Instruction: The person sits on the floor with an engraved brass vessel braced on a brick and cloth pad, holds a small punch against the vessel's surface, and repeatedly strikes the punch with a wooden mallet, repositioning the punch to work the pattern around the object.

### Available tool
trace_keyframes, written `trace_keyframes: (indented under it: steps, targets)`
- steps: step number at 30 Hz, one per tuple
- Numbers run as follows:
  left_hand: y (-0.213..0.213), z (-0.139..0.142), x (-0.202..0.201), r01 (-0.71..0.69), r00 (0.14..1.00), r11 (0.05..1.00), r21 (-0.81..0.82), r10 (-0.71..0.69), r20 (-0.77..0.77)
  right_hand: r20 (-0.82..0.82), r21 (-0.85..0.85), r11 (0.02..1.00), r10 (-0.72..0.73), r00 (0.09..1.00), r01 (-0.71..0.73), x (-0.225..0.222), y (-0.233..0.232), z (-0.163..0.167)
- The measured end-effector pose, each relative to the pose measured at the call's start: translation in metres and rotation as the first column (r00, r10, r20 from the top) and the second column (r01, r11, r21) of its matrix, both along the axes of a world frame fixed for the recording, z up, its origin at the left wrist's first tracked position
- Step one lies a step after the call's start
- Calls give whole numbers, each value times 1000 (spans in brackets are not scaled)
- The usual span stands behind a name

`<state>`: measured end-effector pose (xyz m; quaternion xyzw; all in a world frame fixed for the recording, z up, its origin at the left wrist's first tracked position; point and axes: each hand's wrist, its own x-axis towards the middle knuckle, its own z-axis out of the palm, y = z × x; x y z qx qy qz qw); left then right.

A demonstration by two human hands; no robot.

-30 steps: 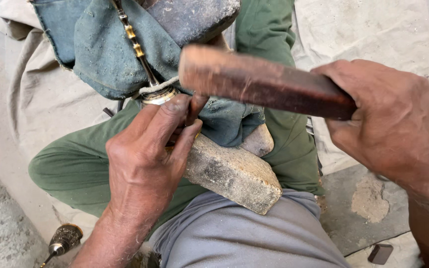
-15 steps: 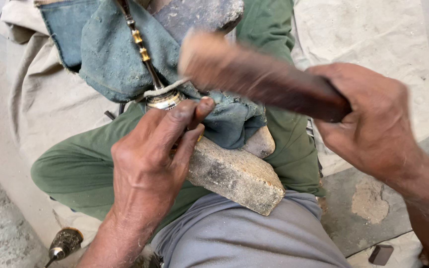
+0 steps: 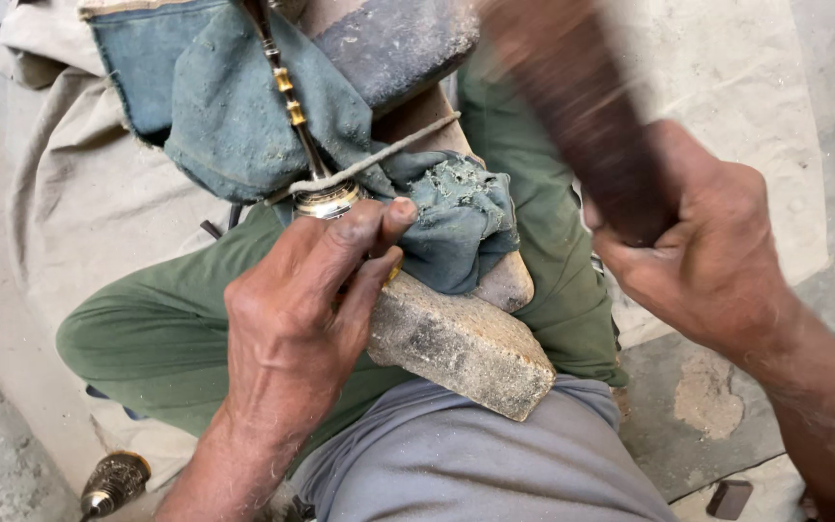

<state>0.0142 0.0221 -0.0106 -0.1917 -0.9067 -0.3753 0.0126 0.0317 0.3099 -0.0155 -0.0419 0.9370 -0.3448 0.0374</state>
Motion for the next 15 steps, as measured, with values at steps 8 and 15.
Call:
trace_keyframes:
  steps: [8,15]
  targets:
    - [-5,-1,-1,7,999,998,60,-5,-40,-32,246,959,153,988,-140,-9,-6,8]
    - [-11,-2,-1,10,1000,995,96,-10,-8,-103,379,910,223,969,-169,-7,-16,8]
